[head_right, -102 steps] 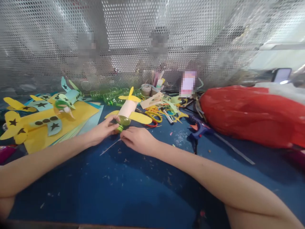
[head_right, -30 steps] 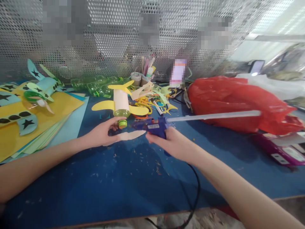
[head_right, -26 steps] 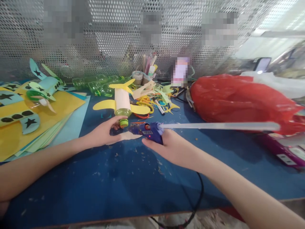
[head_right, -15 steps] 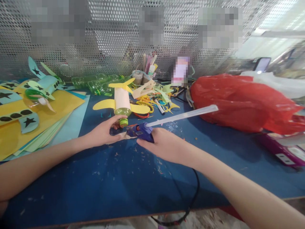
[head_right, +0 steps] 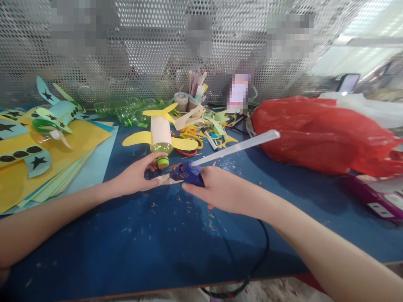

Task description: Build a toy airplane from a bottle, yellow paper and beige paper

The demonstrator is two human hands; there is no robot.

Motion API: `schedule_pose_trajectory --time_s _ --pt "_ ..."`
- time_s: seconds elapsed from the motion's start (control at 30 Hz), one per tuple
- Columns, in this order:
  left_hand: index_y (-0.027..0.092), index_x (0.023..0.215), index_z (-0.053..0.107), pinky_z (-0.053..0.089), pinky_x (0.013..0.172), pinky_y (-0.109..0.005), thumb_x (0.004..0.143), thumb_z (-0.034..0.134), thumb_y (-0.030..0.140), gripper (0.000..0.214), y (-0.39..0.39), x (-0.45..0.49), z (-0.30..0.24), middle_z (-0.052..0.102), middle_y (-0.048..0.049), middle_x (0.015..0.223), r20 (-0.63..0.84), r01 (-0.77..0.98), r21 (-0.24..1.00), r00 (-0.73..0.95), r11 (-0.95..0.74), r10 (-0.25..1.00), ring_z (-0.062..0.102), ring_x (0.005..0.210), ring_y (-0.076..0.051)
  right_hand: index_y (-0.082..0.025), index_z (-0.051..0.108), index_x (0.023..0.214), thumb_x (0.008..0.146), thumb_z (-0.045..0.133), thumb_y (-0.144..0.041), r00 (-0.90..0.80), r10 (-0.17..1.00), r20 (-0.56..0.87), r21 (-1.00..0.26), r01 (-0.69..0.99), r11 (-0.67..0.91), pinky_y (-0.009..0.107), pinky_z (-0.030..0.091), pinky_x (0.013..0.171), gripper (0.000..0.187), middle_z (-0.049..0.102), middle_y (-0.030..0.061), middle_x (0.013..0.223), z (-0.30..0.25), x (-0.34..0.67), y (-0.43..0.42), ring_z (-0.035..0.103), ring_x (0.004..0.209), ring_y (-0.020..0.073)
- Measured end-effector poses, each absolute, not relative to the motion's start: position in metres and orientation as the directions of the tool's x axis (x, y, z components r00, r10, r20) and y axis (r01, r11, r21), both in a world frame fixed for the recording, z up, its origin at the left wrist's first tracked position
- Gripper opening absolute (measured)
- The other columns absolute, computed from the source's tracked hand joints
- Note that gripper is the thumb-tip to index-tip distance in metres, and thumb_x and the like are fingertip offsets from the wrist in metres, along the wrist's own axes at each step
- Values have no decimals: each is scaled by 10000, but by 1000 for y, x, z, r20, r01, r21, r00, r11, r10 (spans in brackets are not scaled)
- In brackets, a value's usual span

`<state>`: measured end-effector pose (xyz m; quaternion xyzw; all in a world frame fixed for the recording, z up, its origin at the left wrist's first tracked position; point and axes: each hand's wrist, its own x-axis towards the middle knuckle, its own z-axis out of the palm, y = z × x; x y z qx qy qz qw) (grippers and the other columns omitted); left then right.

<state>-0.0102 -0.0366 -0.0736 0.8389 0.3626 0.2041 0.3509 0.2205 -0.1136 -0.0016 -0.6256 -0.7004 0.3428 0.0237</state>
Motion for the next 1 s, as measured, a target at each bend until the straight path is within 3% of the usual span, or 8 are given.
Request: schedule_pose_trajectory --time_s 0.27,0.4,0.53,0.67,0.83,1.0 --pt "226 1396 451 524 871 -414 713 665 219 716 -36 -10 -76 631 -81 1147 98 461 732 657 -501 747 607 927 -216 -154 649 914 882 520 -585 -229 902 -366 -531 848 0 289 524 495 451 687 50 625 -4 223 -110 686 494 212" --pt "243 1381 461 527 871 -415 732 655 245 678 -37 -10 -74 630 -82 1176 100 446 745 660 -496 745 615 933 -219 -171 658 1011 869 543 -588 -292 893 -342 -609 793 26 304 529 484 456 725 58 733 -5 228 -111 669 471 200" --pt "247 1377 468 527 869 -415 720 655 222 684 -38 -10 -73 635 -78 1166 100 456 741 652 -493 752 615 929 -219 -177 665 944 859 554 -584 -278 903 -327 -585 810 37 299 524 493 430 706 45 673 -5 230 -112 667 465 203" --pt "240 1391 461 527 864 -412 735 656 249 684 -38 -10 -74 634 -77 1155 104 455 738 654 -499 749 613 915 -217 -180 653 1027 840 561 -602 -285 889 -359 -611 791 7 294 544 498 471 719 50 744 -3 229 -112 684 483 203" --pt "240 1396 455 517 875 -406 713 652 204 711 -37 -11 -74 630 -81 1173 92 461 738 655 -493 750 606 944 -219 -165 650 947 863 524 -621 -260 886 -383 -584 812 -15 300 552 511 481 708 53 686 -4 226 -112 691 490 210" --pt "243 1387 463 522 854 -408 699 661 206 716 -39 -10 -72 636 -64 1089 79 466 753 636 -464 767 599 905 -217 -169 648 816 850 535 -639 -234 933 -273 -622 783 14 292 511 456 484 667 48 590 -1 225 -111 666 465 207"
